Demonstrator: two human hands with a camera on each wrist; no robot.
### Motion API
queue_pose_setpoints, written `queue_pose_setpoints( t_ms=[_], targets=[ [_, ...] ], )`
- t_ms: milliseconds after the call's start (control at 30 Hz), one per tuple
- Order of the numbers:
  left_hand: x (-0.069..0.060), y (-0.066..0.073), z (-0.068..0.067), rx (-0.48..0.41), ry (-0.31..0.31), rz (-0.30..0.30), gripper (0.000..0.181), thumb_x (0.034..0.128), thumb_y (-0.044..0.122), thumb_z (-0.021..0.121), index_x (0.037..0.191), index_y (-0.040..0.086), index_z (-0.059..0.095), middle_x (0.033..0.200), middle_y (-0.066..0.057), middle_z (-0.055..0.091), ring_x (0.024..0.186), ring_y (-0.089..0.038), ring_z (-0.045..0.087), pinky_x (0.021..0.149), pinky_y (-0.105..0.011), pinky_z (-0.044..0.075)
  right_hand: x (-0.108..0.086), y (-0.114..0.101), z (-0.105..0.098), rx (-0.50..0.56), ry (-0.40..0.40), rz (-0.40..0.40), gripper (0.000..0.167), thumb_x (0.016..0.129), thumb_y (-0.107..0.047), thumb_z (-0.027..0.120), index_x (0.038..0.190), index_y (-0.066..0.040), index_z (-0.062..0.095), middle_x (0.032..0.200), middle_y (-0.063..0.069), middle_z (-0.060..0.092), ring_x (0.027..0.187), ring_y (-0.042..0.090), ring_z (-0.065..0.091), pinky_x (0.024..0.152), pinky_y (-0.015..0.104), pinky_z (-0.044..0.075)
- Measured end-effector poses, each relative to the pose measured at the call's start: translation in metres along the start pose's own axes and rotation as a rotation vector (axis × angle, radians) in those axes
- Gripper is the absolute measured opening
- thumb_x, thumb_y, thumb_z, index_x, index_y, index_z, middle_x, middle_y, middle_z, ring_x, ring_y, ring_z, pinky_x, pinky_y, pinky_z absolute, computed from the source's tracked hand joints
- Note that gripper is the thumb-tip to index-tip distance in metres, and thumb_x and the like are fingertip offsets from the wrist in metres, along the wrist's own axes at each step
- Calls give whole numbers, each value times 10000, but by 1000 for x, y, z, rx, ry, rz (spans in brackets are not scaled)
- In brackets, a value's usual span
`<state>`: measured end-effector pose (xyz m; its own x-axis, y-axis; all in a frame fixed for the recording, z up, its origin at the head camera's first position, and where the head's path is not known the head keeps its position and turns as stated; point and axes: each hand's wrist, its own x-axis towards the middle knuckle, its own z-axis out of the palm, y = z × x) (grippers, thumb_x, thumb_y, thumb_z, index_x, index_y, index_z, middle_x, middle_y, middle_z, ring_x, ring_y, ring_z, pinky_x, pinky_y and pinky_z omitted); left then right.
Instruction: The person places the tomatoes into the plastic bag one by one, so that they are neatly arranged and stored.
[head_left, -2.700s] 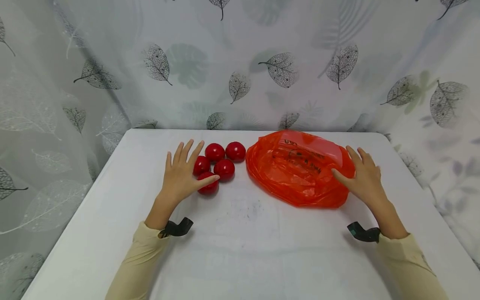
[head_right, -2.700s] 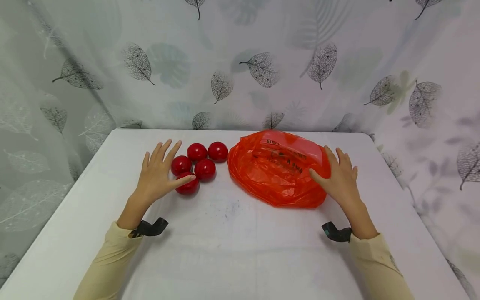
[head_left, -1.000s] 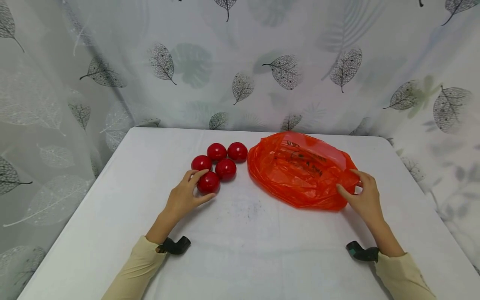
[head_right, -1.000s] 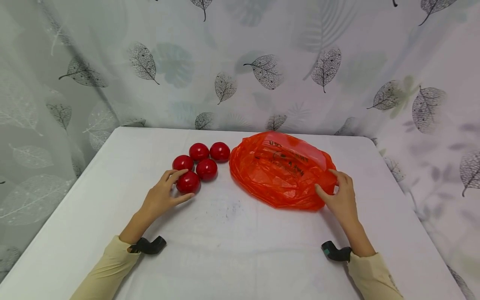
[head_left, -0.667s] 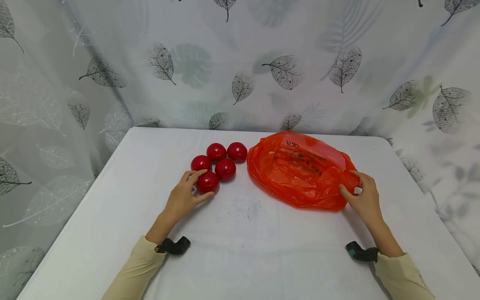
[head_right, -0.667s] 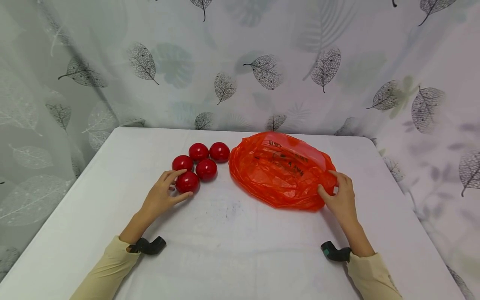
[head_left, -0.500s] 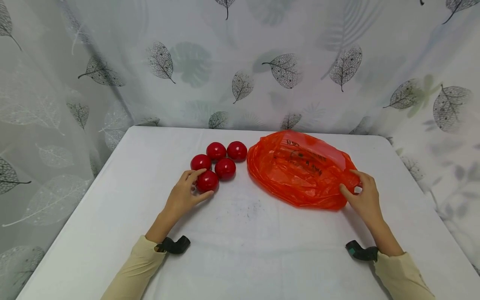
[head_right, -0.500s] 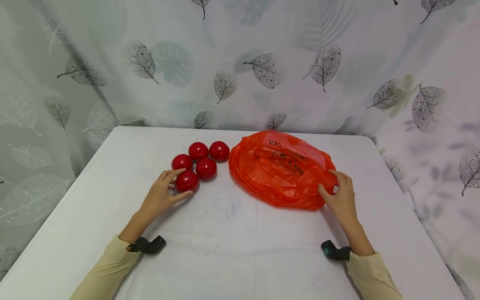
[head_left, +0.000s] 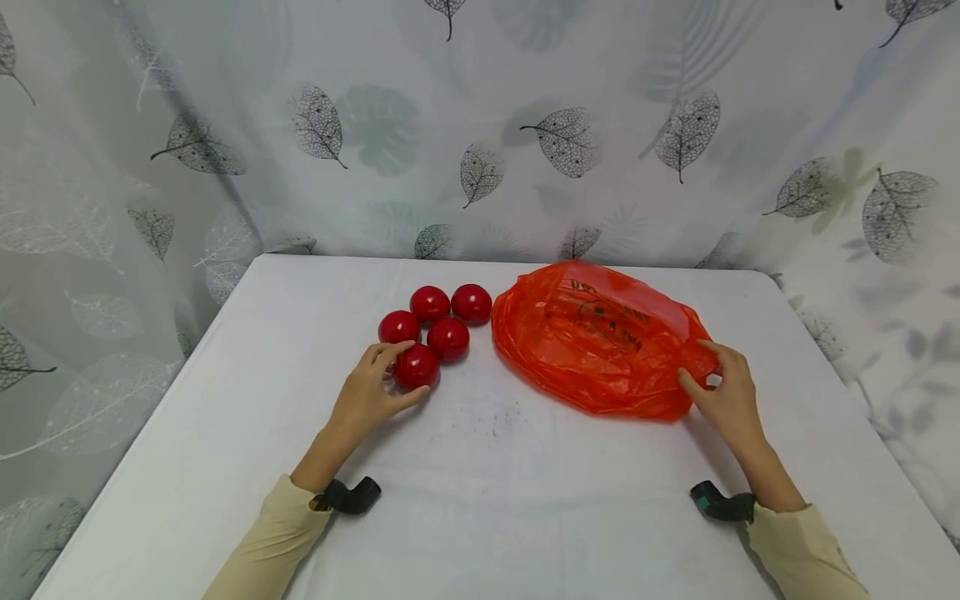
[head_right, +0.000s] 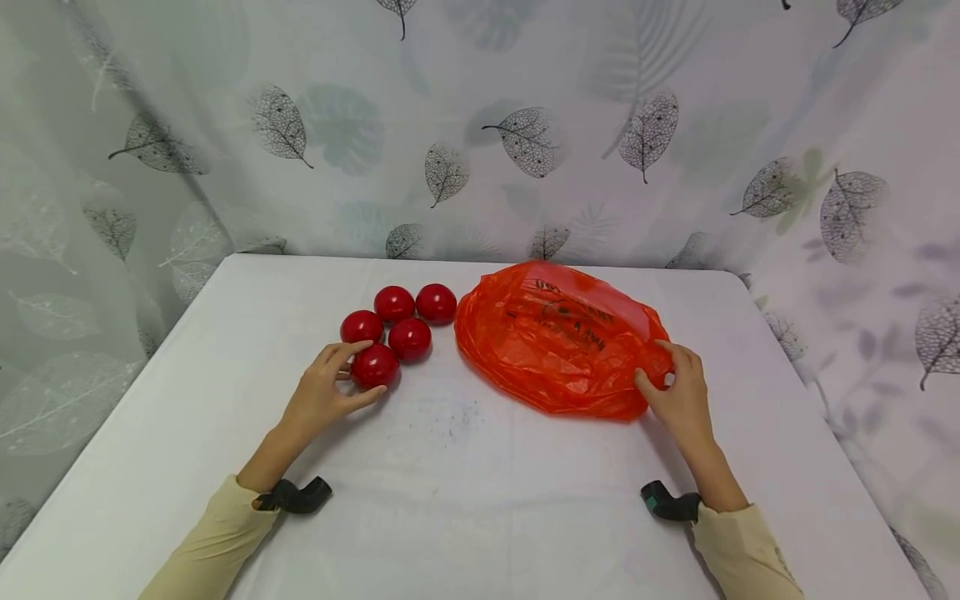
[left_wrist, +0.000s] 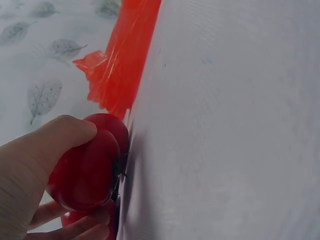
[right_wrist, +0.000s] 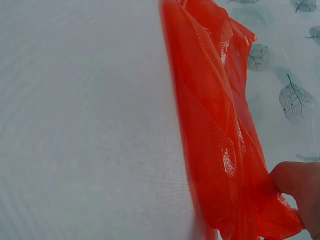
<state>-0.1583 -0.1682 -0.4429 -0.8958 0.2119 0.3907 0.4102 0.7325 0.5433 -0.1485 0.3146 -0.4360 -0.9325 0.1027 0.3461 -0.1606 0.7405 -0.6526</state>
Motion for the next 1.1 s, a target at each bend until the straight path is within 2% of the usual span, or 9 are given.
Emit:
queue_pose_setpoints(
  t_ms=[500,733,1100],
  targets=[
    [5,9,-1,-6,43,88,687,706,227,881,1308,121,568,1179,-146,544,1029,-285,601,792,-414,589,-1,-1,1,3,2,3,504,869,-26,659,1311,113,460,1272,335,432,1050,450,454,672,-49,283],
    [12,17,2,2,39,93,682,720,288,867,1310,114,570,1177,-148,552,1009,-296,619,792,-419,588,-1,0,1,-1,6,6,497,873,-31,658,1310,106,465,1275,330,436,1046,444,460,675,-44,288],
    [21,29,4,-12,45,132,675,723,278,863,1314,131,572,1179,-141,555,1017,-278,601,788,-407,590,0,-1,3,-1,30,5,483,865,-22,660,1298,100,483,1269,327,448,1054,438,466,693,-52,280]
  ],
)
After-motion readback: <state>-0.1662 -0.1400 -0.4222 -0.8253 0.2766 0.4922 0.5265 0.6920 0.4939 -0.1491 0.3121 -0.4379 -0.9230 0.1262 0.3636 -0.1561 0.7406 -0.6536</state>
